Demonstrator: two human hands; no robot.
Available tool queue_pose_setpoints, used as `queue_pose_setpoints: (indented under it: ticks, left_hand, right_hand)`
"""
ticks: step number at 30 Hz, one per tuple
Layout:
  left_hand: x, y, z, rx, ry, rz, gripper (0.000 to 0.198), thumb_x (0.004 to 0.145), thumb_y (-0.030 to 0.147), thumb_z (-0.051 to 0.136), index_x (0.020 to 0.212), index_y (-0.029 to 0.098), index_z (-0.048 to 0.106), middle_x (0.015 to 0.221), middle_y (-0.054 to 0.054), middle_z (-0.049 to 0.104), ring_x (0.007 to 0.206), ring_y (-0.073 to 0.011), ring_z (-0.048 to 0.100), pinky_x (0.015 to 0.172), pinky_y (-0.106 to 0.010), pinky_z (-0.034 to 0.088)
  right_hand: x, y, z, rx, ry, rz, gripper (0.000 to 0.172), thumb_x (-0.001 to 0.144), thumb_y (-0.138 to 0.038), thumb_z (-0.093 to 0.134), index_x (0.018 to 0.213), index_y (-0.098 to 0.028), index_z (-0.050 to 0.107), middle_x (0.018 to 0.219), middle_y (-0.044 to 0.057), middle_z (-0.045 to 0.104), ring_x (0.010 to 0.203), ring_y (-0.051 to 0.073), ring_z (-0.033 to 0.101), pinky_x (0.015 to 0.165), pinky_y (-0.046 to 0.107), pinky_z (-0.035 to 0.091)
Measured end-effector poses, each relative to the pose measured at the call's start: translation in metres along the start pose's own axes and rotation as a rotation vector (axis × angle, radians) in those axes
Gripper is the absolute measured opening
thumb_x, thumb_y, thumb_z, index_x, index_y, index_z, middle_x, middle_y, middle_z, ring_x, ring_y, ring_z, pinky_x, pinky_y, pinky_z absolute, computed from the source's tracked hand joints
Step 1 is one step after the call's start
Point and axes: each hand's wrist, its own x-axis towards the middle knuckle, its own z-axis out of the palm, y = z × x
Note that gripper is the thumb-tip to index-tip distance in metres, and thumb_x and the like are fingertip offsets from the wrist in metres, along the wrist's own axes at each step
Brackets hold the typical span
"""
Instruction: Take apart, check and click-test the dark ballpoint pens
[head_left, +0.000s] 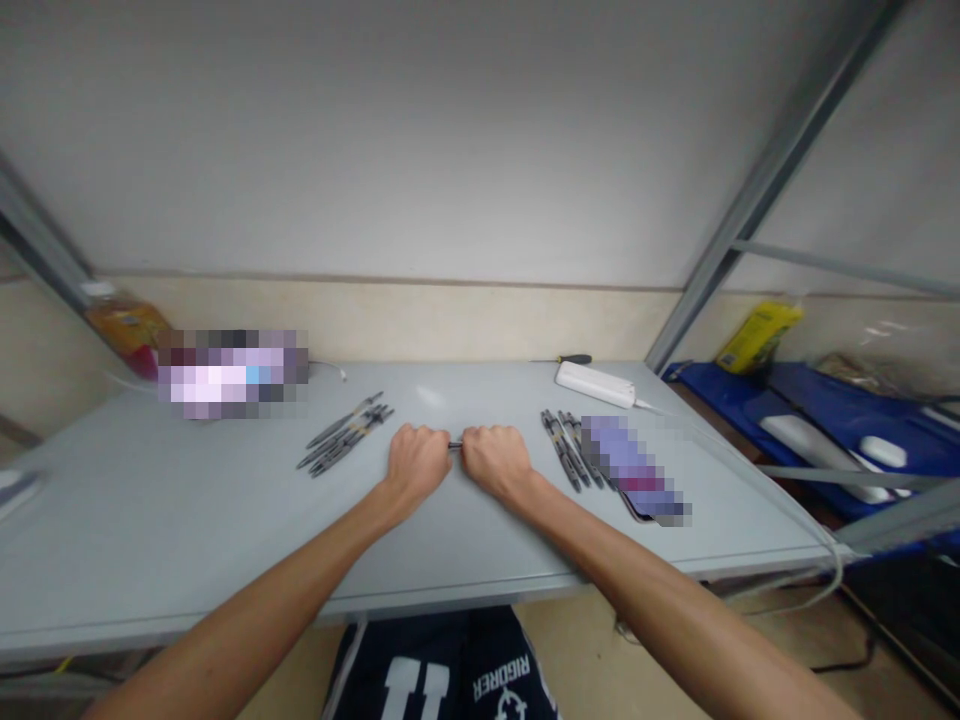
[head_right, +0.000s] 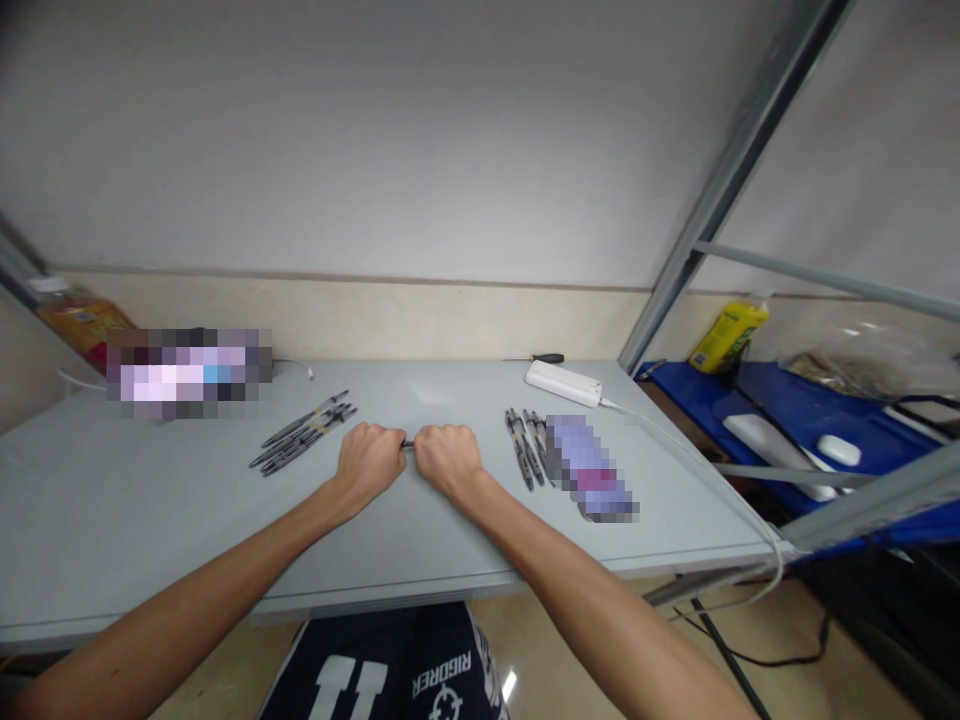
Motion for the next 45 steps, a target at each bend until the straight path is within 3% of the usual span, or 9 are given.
queue_pose_setpoints:
  ticks: [6, 14, 17, 20, 26, 29, 33, 38, 45]
  left_hand:
    - [0.002, -0.003, 0.003, -0.058, 0.018, 0.031, 0.022, 0.076, 0.018, 0.046, 0.069, 0.018, 0.066, 0.063, -0.011, 0.065, 0.063, -0.0235, 0.061, 0.059, -0.032, 0.039]
    - [0.001, -0.005, -0.006, -0.100, 0.360, 0.295, 0.026, 0.088, 0.032, 0.040, 0.099, 0.015, 0.057, 0.095, -0.012, 0.061, 0.091, -0.0253, 0.051, 0.079, -0.039, 0.032]
    - [0.005, -0.010, -0.004, -0.170, 0.363, 0.410, 0.026, 0.092, 0.029, 0.035, 0.099, 0.016, 0.056, 0.091, -0.010, 0.060, 0.087, -0.0226, 0.049, 0.076, -0.037, 0.031]
    - [0.007, -0.014, 0.001, -0.185, 0.341, 0.479, 0.027, 0.092, 0.026, 0.032, 0.090, 0.015, 0.057, 0.082, -0.009, 0.059, 0.081, -0.0216, 0.047, 0.071, -0.035, 0.031]
    - [0.005, -0.012, 0.006, -0.301, 0.248, 0.383, 0.035, 0.093, 0.025, 0.026, 0.077, 0.016, 0.055, 0.073, -0.007, 0.057, 0.074, -0.0201, 0.047, 0.070, -0.035, 0.035]
    - [0.005, -0.012, 0.006, -0.436, 0.206, 0.332, 0.030, 0.093, 0.028, 0.029, 0.087, 0.016, 0.056, 0.081, -0.006, 0.059, 0.081, -0.0195, 0.050, 0.075, -0.035, 0.037]
    - [0.008, -0.019, 0.007, -0.629, 0.234, 0.326, 0.023, 0.091, 0.027, 0.037, 0.099, 0.015, 0.054, 0.090, -0.006, 0.059, 0.087, -0.0177, 0.052, 0.080, -0.033, 0.041]
    - [0.012, -0.024, 0.010, -0.710, 0.222, 0.330, 0.019, 0.089, 0.025, 0.041, 0.086, 0.017, 0.058, 0.078, -0.004, 0.059, 0.077, -0.0159, 0.054, 0.072, -0.029, 0.043]
    - [0.013, -0.024, 0.010, -0.645, 0.232, 0.233, 0.035, 0.091, 0.029, 0.032, 0.064, 0.018, 0.051, 0.061, -0.001, 0.052, 0.062, -0.0146, 0.049, 0.063, -0.027, 0.037]
  right_hand:
    - [0.003, 0.003, 0.004, -0.035, 0.079, -0.021, 0.030, 0.087, -0.010, 0.033, 0.096, -0.010, 0.062, 0.082, 0.018, 0.069, 0.082, 0.023, 0.067, 0.070, 0.032, 0.047]
    - [0.011, 0.021, -0.003, 0.175, -0.012, 0.172, 0.039, 0.085, -0.035, 0.040, 0.098, -0.011, 0.067, 0.093, 0.021, 0.068, 0.087, 0.028, 0.065, 0.067, 0.033, 0.047]
    - [0.011, 0.033, -0.009, 0.253, -0.108, 0.084, 0.039, 0.084, -0.033, 0.040, 0.096, -0.010, 0.069, 0.093, 0.019, 0.069, 0.085, 0.025, 0.066, 0.065, 0.029, 0.046]
    - [0.005, 0.035, -0.011, 0.179, -0.082, 0.017, 0.037, 0.084, -0.032, 0.041, 0.095, -0.010, 0.069, 0.095, 0.020, 0.068, 0.087, 0.025, 0.065, 0.068, 0.029, 0.045]
    - [-0.004, 0.023, -0.007, -0.009, 0.070, 0.050, 0.035, 0.087, -0.027, 0.036, 0.096, -0.013, 0.067, 0.091, 0.019, 0.068, 0.087, 0.028, 0.065, 0.071, 0.036, 0.046]
    - [-0.002, 0.025, -0.001, -0.009, 0.101, 0.093, 0.036, 0.088, -0.026, 0.034, 0.095, -0.015, 0.068, 0.088, 0.017, 0.068, 0.085, 0.027, 0.065, 0.070, 0.036, 0.046]
    - [0.002, 0.034, 0.008, 0.011, 0.083, 0.171, 0.036, 0.087, -0.029, 0.036, 0.096, -0.014, 0.068, 0.088, 0.017, 0.068, 0.085, 0.027, 0.065, 0.070, 0.034, 0.046]
    - [0.000, 0.036, 0.016, 0.033, 0.077, 0.156, 0.038, 0.088, -0.030, 0.033, 0.096, -0.015, 0.068, 0.088, 0.017, 0.068, 0.085, 0.027, 0.064, 0.070, 0.033, 0.045]
    - [-0.001, 0.029, 0.013, 0.034, 0.112, 0.166, 0.039, 0.092, -0.031, 0.029, 0.100, -0.017, 0.064, 0.089, 0.015, 0.068, 0.083, 0.024, 0.064, 0.070, 0.031, 0.042]
